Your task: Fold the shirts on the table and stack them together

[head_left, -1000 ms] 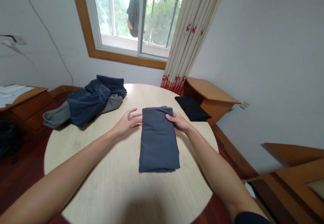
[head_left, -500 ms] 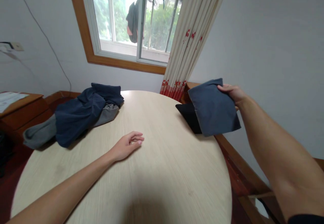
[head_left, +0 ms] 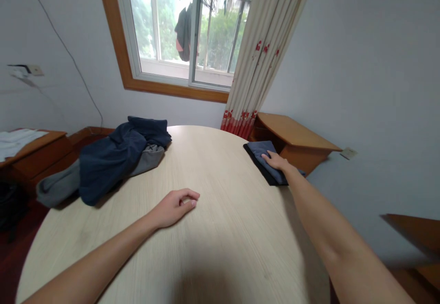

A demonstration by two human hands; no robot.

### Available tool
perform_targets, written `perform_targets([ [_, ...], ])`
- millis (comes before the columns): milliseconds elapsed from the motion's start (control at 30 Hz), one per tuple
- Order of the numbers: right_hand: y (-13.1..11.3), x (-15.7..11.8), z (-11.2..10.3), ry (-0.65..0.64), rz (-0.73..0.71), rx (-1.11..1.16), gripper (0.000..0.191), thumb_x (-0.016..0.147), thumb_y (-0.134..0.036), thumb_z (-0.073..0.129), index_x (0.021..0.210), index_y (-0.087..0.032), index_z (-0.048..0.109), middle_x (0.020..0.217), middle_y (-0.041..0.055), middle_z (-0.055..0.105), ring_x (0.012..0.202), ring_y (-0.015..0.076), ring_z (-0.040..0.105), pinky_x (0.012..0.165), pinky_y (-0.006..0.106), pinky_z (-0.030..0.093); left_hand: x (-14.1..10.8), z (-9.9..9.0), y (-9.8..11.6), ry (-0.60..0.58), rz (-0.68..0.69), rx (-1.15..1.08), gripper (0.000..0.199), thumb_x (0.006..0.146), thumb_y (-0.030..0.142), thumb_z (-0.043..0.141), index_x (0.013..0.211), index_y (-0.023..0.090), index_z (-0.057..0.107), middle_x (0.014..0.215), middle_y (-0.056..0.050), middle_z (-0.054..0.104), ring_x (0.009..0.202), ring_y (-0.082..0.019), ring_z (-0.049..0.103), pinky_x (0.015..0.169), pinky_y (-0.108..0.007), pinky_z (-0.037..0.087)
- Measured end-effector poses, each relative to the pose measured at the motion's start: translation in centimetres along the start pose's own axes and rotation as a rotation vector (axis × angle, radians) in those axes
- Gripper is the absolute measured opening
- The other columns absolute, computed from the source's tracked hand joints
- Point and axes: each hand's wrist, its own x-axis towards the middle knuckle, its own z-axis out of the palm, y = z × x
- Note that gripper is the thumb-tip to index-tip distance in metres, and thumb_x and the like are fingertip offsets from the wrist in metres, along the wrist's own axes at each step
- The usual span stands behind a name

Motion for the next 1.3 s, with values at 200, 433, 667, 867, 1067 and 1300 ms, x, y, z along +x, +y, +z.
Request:
perform_targets([
  [200, -5.7, -5.2, -0.7, -0.02, -0.093, 0.032, 0.053, 0.102, -0.047, 0.036, 0.143, -0.017, 0.052, 0.154, 0.0164, 0.045, 0.143, 0.0328, 0.04, 0.115, 0.062, 0.029, 0.0, -0.6, 1.0, 0.082, 0.11, 0.219, 0.033, 0.093, 0.04, 0.049, 0.095, 0.019, 0.074, 0.094, -0.007, 0.076, 0.082, -0.02, 0.066, 0.076, -0.031, 0.047],
  [433, -15.3, -13.4, 1.5, -0.193, -0.4, 0.216, 0.054, 0.094, -0.049, 0.055, 0.135, -0.014, 0.06, 0.143, 0.0187, 0.057, 0.132, 0.0332, 0.053, 0.112, 0.047, 0.036, -1.6, -8.1, 0.3, 0.759, 0.026, 0.416, 0.035, 0.088, 0.038, 0.045, 0.083, 0.02, 0.074, 0.089, -0.005, 0.076, 0.082, -0.022, 0.067, 0.076, -0.031, 0.048],
  [667, -17.9, -16.8, 3.4, -0.098, -0.401, 0.345, 0.039, 0.093, -0.041, 0.057, 0.121, -0.015, 0.068, 0.13, 0.0167, 0.066, 0.121, 0.0302, 0.059, 0.105, 0.043, 0.041, -3.1, -12.8, -2.1, 0.862, -0.326, 0.75, 0.053, 0.081, 0.047, 0.064, 0.12, 0.011, 0.067, 0.136, -0.023, 0.06, 0.126, -0.043, 0.052, 0.104, -0.055, 0.037],
  [867, -16.4, -17.5, 4.8, -0.044, -0.443, 0.46, 0.033, 0.09, -0.037, 0.06, 0.114, -0.016, 0.069, 0.126, 0.0155, 0.067, 0.118, 0.0273, 0.061, 0.106, 0.042, 0.042, -2.5, -12.3, -2.1, 0.827, -0.373, 0.732, 0.033, 0.092, 0.032, 0.05, 0.109, 0.013, 0.07, 0.116, -0.022, 0.07, 0.112, -0.04, 0.062, 0.098, -0.054, 0.041],
  [1067, -17.2, -17.2, 5.0, -0.171, -0.227, 1.101, 0.07, 0.093, -0.071, 0.042, 0.135, -0.017, 0.054, 0.109, 0.0138, 0.073, 0.095, 0.0237, 0.07, 0.087, 0.04, 0.053, -2.3, -3.0, 3.9, 0.453, 0.272, 0.366, 0.032, 0.094, 0.042, 0.049, 0.099, 0.019, 0.071, 0.102, -0.015, 0.073, 0.102, -0.031, 0.068, 0.094, -0.04, 0.049],
  [1300, -17.7, -18.4, 4.4, -0.375, -0.124, 1.402, 0.066, 0.079, -0.062, 0.072, 0.13, -0.022, 0.06, 0.093, 0.0054, 0.074, 0.085, 0.0227, 0.069, 0.077, 0.035, 0.057, -3.1, 0.8, 5.9, 0.012, 0.586, 0.149, 0.046, 0.087, 0.05, 0.061, 0.123, 0.022, 0.067, 0.138, -0.012, 0.063, 0.131, -0.033, 0.055, 0.114, -0.047, 0.038],
])
